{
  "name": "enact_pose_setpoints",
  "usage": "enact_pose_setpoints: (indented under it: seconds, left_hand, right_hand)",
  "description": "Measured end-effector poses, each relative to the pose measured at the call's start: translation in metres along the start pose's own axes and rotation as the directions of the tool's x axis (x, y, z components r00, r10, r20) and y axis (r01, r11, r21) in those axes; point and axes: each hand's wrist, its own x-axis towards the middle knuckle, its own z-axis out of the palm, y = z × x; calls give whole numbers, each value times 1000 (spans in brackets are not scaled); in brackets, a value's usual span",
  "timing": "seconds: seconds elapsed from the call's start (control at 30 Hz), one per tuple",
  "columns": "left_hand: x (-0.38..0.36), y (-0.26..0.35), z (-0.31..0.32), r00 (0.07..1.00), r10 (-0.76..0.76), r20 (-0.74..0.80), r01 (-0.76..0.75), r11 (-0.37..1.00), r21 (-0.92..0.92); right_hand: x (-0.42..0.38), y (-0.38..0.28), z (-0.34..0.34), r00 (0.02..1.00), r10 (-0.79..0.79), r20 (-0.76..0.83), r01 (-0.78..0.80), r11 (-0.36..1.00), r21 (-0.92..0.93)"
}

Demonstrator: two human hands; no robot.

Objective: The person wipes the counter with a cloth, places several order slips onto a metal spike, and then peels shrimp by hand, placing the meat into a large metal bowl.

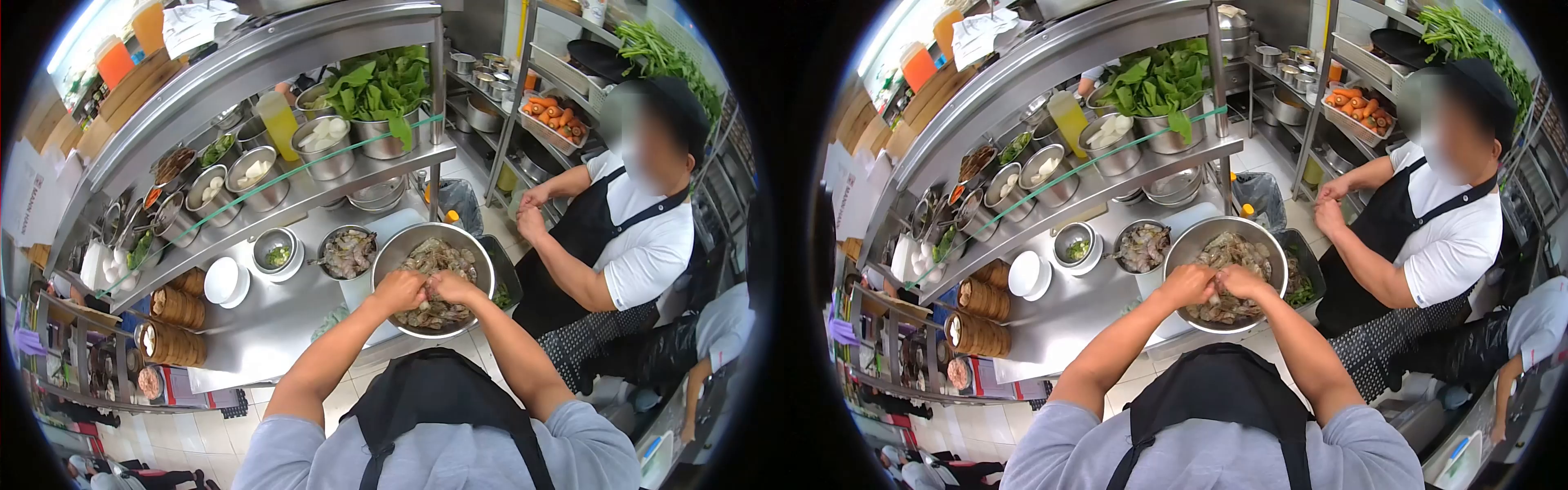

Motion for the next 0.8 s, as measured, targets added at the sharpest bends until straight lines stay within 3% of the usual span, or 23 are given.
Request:
enact_pose_setpoints:
  seconds: [0.03, 0.17, 0.23, 0.37, 0.43, 0.53, 0.57, 0.6, 0.63, 0.67, 0.7, 0.73, 0.77, 0.8]
  left_hand:
    - [1, 4, -4, 1000, -13, -2, 13, 1000, -24]
    - [2, 1, 5, 995, -39, -94, 37, 999, -30]
    - [3, 0, 5, 995, -28, -92, 25, 999, -33]
    - [11, -9, 6, 996, -8, -84, 10, 1000, 26]
    - [14, -14, 1, 996, -17, -85, 18, 1000, 9]
    - [17, -29, -5, 992, 99, -74, -101, 995, -26]
    - [16, -32, -9, 993, -92, 79, 115, 922, -370]
    - [16, -32, -12, 935, -212, 285, 349, 699, -624]
    - [15, -33, -9, 936, -207, 285, 345, 703, -622]
    - [11, -36, 1, 917, -252, 309, 390, 406, -827]
    - [8, -40, 14, 894, -282, 348, 378, 57, -924]
    - [6, -42, 30, 906, -276, 320, 325, -28, -945]
    - [2, -44, 36, 902, -243, 355, 330, -141, -934]
    - [0, -28, 36, 880, -333, 339, 289, -190, -938]
  right_hand:
    - [4, 6, 2, 997, 61, -45, -61, 998, -7]
    - [6, 1, 4, 999, 22, -42, -24, 998, -60]
    - [7, -2, 6, 997, -25, -75, 8, 975, -220]
    - [2, -15, 1, 995, 10, -98, -32, 974, -224]
    - [3, -18, -3, 999, -35, -32, 29, 986, -164]
    - [7, -7, 2, 996, -70, -56, 66, 995, -68]
    - [8, -3, 2, 996, -68, -60, 64, 996, -67]
    - [9, 0, 3, 996, -69, -48, 73, 993, 88]
    - [11, 3, 3, 996, -75, -39, 82, 967, 241]
    - [8, -1, 3, 996, -76, -48, 85, 967, 242]
    - [4, -10, 7, 996, 80, -35, -45, 812, 583]
    - [1, -17, 13, 976, 214, 33, -144, 525, 839]
    - [1, -19, 19, 977, 214, 20, -132, 523, 842]
    - [4, -20, 26, 952, 290, -101, -59, 494, 867]
